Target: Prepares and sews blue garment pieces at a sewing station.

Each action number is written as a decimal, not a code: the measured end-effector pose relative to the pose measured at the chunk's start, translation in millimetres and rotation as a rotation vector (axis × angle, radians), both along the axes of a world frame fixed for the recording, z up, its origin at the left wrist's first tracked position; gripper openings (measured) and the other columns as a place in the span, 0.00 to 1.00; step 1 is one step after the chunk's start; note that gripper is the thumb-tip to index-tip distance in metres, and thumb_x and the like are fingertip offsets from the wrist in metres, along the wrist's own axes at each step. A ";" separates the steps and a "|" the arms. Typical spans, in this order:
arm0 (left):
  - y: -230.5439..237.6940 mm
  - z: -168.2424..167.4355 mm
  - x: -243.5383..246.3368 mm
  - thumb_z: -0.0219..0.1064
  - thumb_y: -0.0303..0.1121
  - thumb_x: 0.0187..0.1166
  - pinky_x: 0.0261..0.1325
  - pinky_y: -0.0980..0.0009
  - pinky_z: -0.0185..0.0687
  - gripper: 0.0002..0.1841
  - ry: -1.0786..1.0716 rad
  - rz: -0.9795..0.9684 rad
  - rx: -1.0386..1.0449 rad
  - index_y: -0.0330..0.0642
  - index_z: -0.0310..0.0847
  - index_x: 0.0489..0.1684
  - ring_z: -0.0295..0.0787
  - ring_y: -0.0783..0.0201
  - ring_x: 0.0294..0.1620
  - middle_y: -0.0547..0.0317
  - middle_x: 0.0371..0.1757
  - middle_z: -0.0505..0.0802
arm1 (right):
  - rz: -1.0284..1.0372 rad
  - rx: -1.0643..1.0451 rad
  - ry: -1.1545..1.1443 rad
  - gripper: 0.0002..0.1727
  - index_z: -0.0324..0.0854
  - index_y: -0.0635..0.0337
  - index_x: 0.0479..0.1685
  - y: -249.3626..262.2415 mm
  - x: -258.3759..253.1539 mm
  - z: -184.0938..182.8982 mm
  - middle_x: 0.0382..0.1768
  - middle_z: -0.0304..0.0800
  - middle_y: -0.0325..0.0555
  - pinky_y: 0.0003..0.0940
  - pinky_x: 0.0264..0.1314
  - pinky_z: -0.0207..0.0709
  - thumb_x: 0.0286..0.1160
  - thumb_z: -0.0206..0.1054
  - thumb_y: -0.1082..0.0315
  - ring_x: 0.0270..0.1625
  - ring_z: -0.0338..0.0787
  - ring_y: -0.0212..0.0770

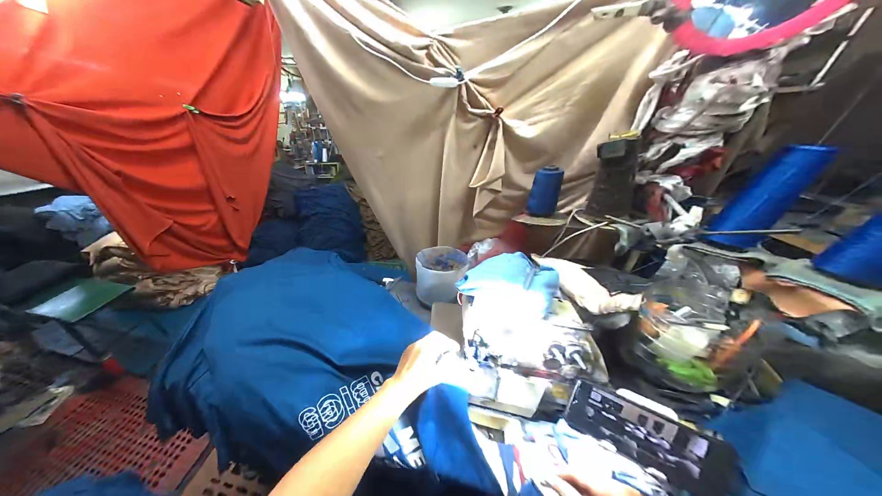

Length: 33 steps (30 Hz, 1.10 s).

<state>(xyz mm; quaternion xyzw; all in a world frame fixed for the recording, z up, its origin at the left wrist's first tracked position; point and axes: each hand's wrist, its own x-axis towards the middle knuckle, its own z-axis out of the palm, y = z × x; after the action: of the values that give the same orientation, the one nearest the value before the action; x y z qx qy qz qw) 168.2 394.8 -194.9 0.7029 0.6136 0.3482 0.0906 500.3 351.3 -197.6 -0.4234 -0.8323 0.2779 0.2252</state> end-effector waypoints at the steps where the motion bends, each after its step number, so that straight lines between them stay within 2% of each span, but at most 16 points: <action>1: -8.2 0.0 -2.0 0.57 0.40 0.88 0.80 0.57 0.74 0.18 0.081 -0.063 -0.036 0.45 0.91 0.62 0.85 0.56 0.73 0.52 0.67 0.92 | 0.018 0.051 0.088 0.14 0.94 0.67 0.44 4.1 -20.8 -9.6 0.40 0.96 0.58 0.57 0.56 0.85 0.81 0.66 0.65 0.45 0.95 0.54; 3: -19.4 -4.7 -4.0 0.50 0.42 0.91 0.89 0.55 0.60 0.22 0.212 -0.113 -0.077 0.49 0.85 0.73 0.74 0.56 0.84 0.54 0.78 0.86 | -0.030 0.080 0.214 0.13 0.94 0.67 0.46 10.2 -61.7 -32.1 0.41 0.95 0.59 0.52 0.54 0.86 0.79 0.67 0.66 0.43 0.94 0.53; 5: -22.9 -13.3 -4.7 0.45 0.42 0.92 0.91 0.54 0.55 0.24 0.268 -0.075 -0.058 0.51 0.81 0.78 0.69 0.57 0.88 0.55 0.82 0.81 | -0.057 -0.037 0.212 0.20 0.88 0.66 0.64 17.5 -92.6 -50.6 0.59 0.91 0.64 0.53 0.69 0.81 0.80 0.67 0.63 0.60 0.92 0.57; 6: -24.1 -16.5 -4.2 0.46 0.41 0.91 0.91 0.53 0.56 0.24 0.267 -0.066 -0.032 0.51 0.81 0.78 0.70 0.56 0.87 0.54 0.82 0.82 | -0.042 -0.135 0.232 0.24 0.84 0.67 0.69 20.7 -101.9 -59.0 0.62 0.89 0.64 0.49 0.71 0.80 0.79 0.69 0.61 0.61 0.91 0.54; 7: -25.6 -18.6 -3.5 0.46 0.40 0.91 0.91 0.52 0.57 0.24 0.260 -0.076 -0.005 0.49 0.82 0.77 0.71 0.55 0.87 0.54 0.81 0.83 | -0.017 -0.231 0.275 0.23 0.85 0.67 0.67 22.2 -106.9 -65.6 0.57 0.92 0.59 0.43 0.66 0.84 0.79 0.70 0.62 0.56 0.93 0.47; 8: -27.1 -20.3 -2.3 0.47 0.40 0.89 0.90 0.51 0.59 0.23 0.253 -0.102 0.036 0.48 0.84 0.74 0.74 0.55 0.85 0.54 0.79 0.85 | 0.013 -0.319 0.346 0.17 0.88 0.67 0.57 21.3 -108.7 -70.0 0.44 0.94 0.51 0.35 0.51 0.86 0.77 0.71 0.63 0.43 0.92 0.38; 9: -28.3 -21.2 -0.5 0.49 0.40 0.89 0.88 0.50 0.62 0.22 0.245 -0.134 0.087 0.48 0.86 0.71 0.77 0.55 0.83 0.56 0.76 0.87 | 0.056 -0.405 0.416 0.12 0.88 0.66 0.44 19.0 -108.6 -71.8 0.31 0.90 0.42 0.29 0.38 0.83 0.77 0.70 0.64 0.31 0.86 0.30; 10: -29.5 -21.9 1.6 0.50 0.40 0.90 0.88 0.50 0.62 0.21 0.242 -0.162 0.120 0.49 0.87 0.70 0.78 0.57 0.82 0.58 0.75 0.88 | 0.088 -0.492 0.476 0.09 0.87 0.63 0.36 15.8 -106.7 -71.7 0.23 0.86 0.35 0.26 0.31 0.80 0.77 0.69 0.65 0.24 0.83 0.26; 11: -30.2 -22.7 4.0 0.51 0.40 0.90 0.88 0.49 0.62 0.21 0.235 -0.175 0.137 0.49 0.87 0.70 0.78 0.57 0.82 0.58 0.75 0.88 | 0.094 -0.538 0.517 0.09 0.86 0.61 0.32 13.3 -104.3 -71.5 0.20 0.84 0.31 0.24 0.29 0.79 0.77 0.68 0.66 0.22 0.81 0.24; 14: -27.5 -24.0 11.2 0.50 0.42 0.90 0.89 0.50 0.62 0.22 0.225 -0.138 0.118 0.48 0.87 0.70 0.78 0.58 0.82 0.57 0.75 0.88 | 0.030 -0.472 0.555 0.07 0.88 0.61 0.34 12.9 -98.1 -71.9 0.25 0.87 0.30 0.22 0.36 0.78 0.75 0.69 0.67 0.28 0.82 0.20; 16: -21.7 -19.9 15.7 0.48 0.44 0.91 0.90 0.50 0.58 0.24 0.215 -0.105 0.042 0.47 0.85 0.72 0.76 0.57 0.84 0.55 0.77 0.87 | -0.015 -0.422 0.563 0.07 0.87 0.60 0.34 17.4 -98.5 -70.5 0.25 0.84 0.28 0.19 0.34 0.74 0.76 0.68 0.67 0.27 0.79 0.18; 20: -6.4 -16.7 19.1 0.50 0.42 0.89 0.92 0.51 0.54 0.24 0.201 -0.048 -0.013 0.41 0.86 0.70 0.74 0.56 0.86 0.52 0.78 0.85 | -0.089 -0.351 0.554 0.09 0.89 0.63 0.35 27.7 -101.5 -64.3 0.27 0.88 0.33 0.21 0.40 0.78 0.76 0.68 0.66 0.31 0.82 0.20; 23: 4.3 -16.1 17.0 0.50 0.41 0.89 0.93 0.51 0.51 0.23 0.225 -0.043 -0.029 0.40 0.86 0.70 0.71 0.56 0.87 0.53 0.80 0.84 | -0.112 -0.329 0.571 0.09 0.89 0.62 0.33 35.8 -106.5 -63.3 0.26 0.87 0.31 0.20 0.39 0.77 0.76 0.68 0.66 0.30 0.82 0.19; 28: 12.5 -13.7 15.8 0.51 0.41 0.89 0.94 0.53 0.48 0.24 0.249 -0.050 -0.068 0.41 0.83 0.74 0.67 0.58 0.89 0.55 0.82 0.82 | -0.133 -0.273 0.516 0.11 0.90 0.63 0.33 40.3 -109.5 -56.7 0.25 0.87 0.34 0.21 0.39 0.76 0.76 0.68 0.65 0.30 0.82 0.21; 31: 6.6 2.2 17.7 0.48 0.43 0.91 0.96 0.48 0.37 0.25 0.312 -0.033 -0.210 0.45 0.78 0.80 0.58 0.56 0.93 0.56 0.87 0.76 | -0.100 -0.264 0.443 0.11 0.91 0.65 0.42 38.3 -105.2 -56.3 0.33 0.92 0.42 0.29 0.47 0.81 0.77 0.69 0.65 0.36 0.87 0.28; 33: -5.0 13.9 18.3 0.45 0.49 0.92 0.94 0.36 0.27 0.28 0.426 0.016 -0.239 0.52 0.71 0.87 0.49 0.53 0.96 0.58 0.91 0.70 | -0.073 -0.262 0.349 0.16 0.90 0.63 0.57 34.5 -93.0 -45.4 0.49 0.96 0.48 0.37 0.62 0.84 0.78 0.70 0.62 0.51 0.93 0.37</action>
<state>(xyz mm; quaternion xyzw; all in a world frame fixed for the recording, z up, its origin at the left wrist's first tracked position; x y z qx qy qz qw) 186.5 389.8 -181.0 0.7397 0.6615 0.1175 0.0388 407.3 385.9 -243.0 -0.4246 -0.7214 0.4446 0.3189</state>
